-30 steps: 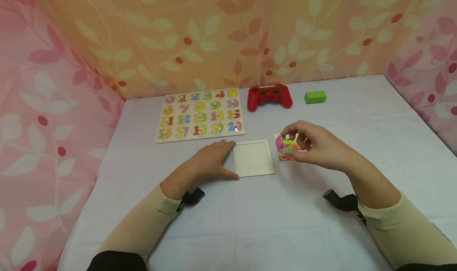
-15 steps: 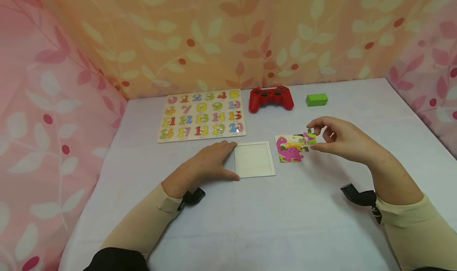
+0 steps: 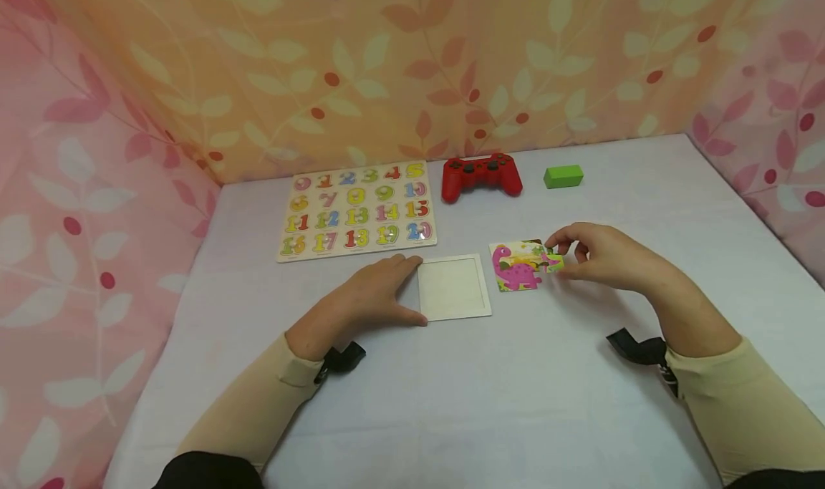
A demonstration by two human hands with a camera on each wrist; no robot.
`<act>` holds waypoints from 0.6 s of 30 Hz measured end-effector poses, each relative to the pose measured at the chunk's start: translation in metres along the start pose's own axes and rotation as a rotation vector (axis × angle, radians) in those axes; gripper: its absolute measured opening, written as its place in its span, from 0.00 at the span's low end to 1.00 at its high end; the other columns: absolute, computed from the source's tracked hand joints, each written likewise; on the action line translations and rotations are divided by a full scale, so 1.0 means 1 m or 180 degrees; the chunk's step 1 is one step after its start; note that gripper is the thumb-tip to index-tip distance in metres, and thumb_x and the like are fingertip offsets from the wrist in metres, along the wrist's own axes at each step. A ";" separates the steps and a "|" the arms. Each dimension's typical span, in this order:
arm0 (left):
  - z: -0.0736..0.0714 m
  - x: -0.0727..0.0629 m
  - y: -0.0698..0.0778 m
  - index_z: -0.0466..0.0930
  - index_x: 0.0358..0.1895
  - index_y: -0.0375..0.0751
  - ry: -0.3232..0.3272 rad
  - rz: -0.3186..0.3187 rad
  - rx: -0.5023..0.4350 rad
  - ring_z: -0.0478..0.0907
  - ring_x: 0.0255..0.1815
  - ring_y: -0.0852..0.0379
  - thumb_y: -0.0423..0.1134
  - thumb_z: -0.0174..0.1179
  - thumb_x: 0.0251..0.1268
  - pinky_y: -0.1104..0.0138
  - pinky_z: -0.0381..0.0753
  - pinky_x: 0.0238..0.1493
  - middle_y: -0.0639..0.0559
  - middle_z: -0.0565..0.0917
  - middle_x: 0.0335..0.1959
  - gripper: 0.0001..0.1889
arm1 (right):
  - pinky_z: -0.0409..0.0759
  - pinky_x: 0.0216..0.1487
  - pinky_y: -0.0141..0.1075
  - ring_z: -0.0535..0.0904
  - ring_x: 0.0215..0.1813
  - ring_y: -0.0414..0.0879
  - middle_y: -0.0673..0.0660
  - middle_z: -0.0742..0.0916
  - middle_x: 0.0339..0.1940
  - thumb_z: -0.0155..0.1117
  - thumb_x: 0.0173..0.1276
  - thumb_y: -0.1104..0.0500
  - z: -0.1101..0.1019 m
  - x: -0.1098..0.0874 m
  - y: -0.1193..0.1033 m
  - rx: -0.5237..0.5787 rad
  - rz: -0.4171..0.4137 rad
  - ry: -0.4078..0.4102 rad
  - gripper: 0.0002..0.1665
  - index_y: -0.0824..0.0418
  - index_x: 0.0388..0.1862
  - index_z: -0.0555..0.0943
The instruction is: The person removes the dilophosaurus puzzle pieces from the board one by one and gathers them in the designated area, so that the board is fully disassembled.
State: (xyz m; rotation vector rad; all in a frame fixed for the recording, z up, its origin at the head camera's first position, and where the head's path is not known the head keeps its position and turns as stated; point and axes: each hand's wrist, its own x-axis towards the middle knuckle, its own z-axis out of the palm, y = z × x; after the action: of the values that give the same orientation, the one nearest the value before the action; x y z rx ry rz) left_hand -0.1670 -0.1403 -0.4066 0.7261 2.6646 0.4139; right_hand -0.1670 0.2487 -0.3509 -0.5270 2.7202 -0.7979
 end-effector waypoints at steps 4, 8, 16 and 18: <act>0.000 0.000 -0.001 0.59 0.81 0.50 0.0016 0.0024 0.0011 0.70 0.66 0.57 0.71 0.73 0.47 0.58 0.69 0.69 0.53 0.72 0.69 0.58 | 0.72 0.36 0.40 0.73 0.38 0.50 0.54 0.83 0.42 0.78 0.59 0.61 0.010 0.008 0.006 0.0032 0.0123 -0.0175 0.25 0.63 0.55 0.82; 0.001 0.001 0.000 0.58 0.81 0.50 -0.0024 0.0004 0.0007 0.70 0.67 0.56 0.71 0.73 0.48 0.58 0.69 0.69 0.53 0.72 0.70 0.58 | 0.74 0.41 0.42 0.75 0.41 0.50 0.52 0.84 0.40 0.80 0.57 0.61 0.020 0.014 0.012 0.0012 0.0174 -0.0298 0.24 0.63 0.51 0.83; 0.000 0.001 0.000 0.58 0.81 0.49 -0.0042 -0.0010 0.0027 0.69 0.69 0.55 0.71 0.73 0.48 0.57 0.68 0.70 0.52 0.71 0.72 0.59 | 0.76 0.46 0.47 0.77 0.44 0.51 0.51 0.86 0.39 0.80 0.56 0.61 0.024 0.016 0.012 -0.0131 0.0188 -0.0326 0.19 0.61 0.47 0.86; -0.001 0.001 0.001 0.59 0.81 0.48 -0.0033 0.0000 0.0027 0.69 0.68 0.55 0.71 0.74 0.48 0.57 0.69 0.70 0.52 0.72 0.71 0.59 | 0.76 0.45 0.47 0.77 0.43 0.51 0.51 0.87 0.40 0.81 0.55 0.60 0.023 0.016 0.011 -0.0215 0.0184 -0.0306 0.19 0.61 0.46 0.87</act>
State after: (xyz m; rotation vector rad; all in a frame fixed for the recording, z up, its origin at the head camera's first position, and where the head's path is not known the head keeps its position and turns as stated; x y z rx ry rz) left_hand -0.1682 -0.1393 -0.4056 0.7288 2.6582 0.3980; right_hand -0.1763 0.2403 -0.3783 -0.4853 2.6686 -0.6510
